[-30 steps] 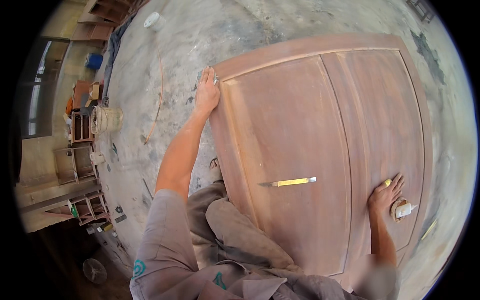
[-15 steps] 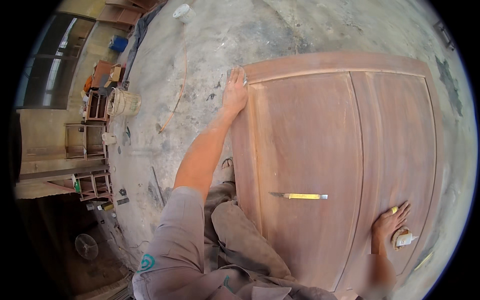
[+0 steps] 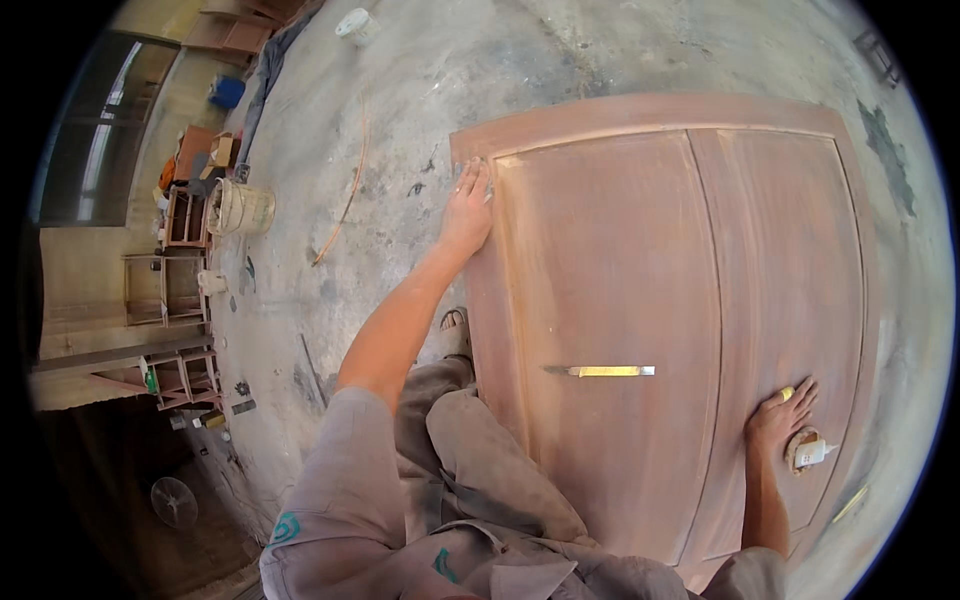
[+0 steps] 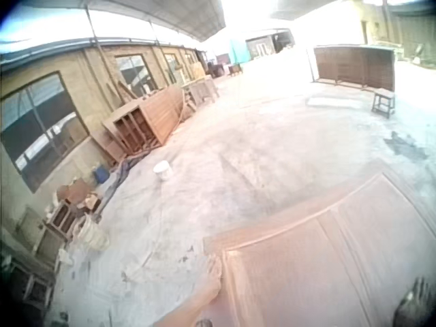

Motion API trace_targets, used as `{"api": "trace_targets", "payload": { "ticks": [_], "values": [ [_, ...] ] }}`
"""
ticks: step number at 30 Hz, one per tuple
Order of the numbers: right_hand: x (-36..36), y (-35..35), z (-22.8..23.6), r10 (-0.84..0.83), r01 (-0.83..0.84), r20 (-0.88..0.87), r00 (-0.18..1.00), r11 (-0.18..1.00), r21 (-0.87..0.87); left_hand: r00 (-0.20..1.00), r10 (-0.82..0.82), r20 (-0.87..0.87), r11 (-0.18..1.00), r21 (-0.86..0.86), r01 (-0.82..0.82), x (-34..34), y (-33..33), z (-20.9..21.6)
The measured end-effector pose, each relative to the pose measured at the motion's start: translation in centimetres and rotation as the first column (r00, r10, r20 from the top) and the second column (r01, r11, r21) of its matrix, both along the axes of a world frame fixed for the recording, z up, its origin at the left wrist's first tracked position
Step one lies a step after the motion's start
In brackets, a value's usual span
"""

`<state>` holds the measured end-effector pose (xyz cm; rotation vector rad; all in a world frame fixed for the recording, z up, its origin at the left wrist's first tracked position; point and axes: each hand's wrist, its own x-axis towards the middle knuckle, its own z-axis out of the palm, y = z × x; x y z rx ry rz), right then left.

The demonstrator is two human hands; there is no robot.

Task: The person applies glue to the edges of a wooden panel using a squeeze bottle and spreads it with a small tool. They then use a sanding block to smooth the surface and edges of the panel.

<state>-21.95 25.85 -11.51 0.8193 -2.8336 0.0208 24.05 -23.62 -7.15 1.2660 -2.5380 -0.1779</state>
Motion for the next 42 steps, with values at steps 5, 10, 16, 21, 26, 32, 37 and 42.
{"api": "trace_targets", "payload": {
  "ticks": [5,10,16,21,26,32,37,42],
  "values": [
    [1.4,-2.1,2.5,0.024,-0.024,0.011,1.0,0.999,0.024,0.983,0.18,0.037,0.983,0.025,-0.181,2.5,-1.4,-0.1],
    [1.6,-1.9,2.8,0.023,-0.021,0.06,0.998,0.999,-0.027,0.982,-0.142,-0.121,0.987,-0.094,0.131,-19.9,-2.5,-1.9],
    [2.0,-1.7,3.3,0.047,-0.045,0.082,0.996,0.999,-0.015,0.924,-0.353,-0.149,0.935,-0.086,0.344,-30.0,-0.5,-2.1],
    [1.4,-1.9,3.3,0.027,-0.026,0.054,0.998,0.999,-0.035,0.984,-0.176,-0.009,0.982,-0.068,0.175,-12.3,-3.8,-0.5],
    [1.4,-1.9,3.0,0.05,-0.05,0.042,0.998,0.999,-0.015,0.994,0.068,-0.083,0.998,0.014,-0.067,-16.6,-5.5,-1.5],
    [0.6,-1.4,1.9,0.089,-0.089,-0.01,0.996,0.996,-0.024,0.962,-0.228,-0.148,0.972,0.021,0.234,-27.3,-4.6,-1.9],
    [1.1,-0.7,1.0,0.116,-0.116,-0.018,0.993,0.993,-0.022,0.986,0.151,-0.074,0.989,0.008,-0.151,-4.5,-6.7,-0.7],
    [1.7,-1.7,1.6,0.099,-0.099,0.013,0.995,0.995,0.004,0.982,0.174,-0.072,0.984,0.045,-0.171,-0.2,0.3,-0.3]
  ]
}}
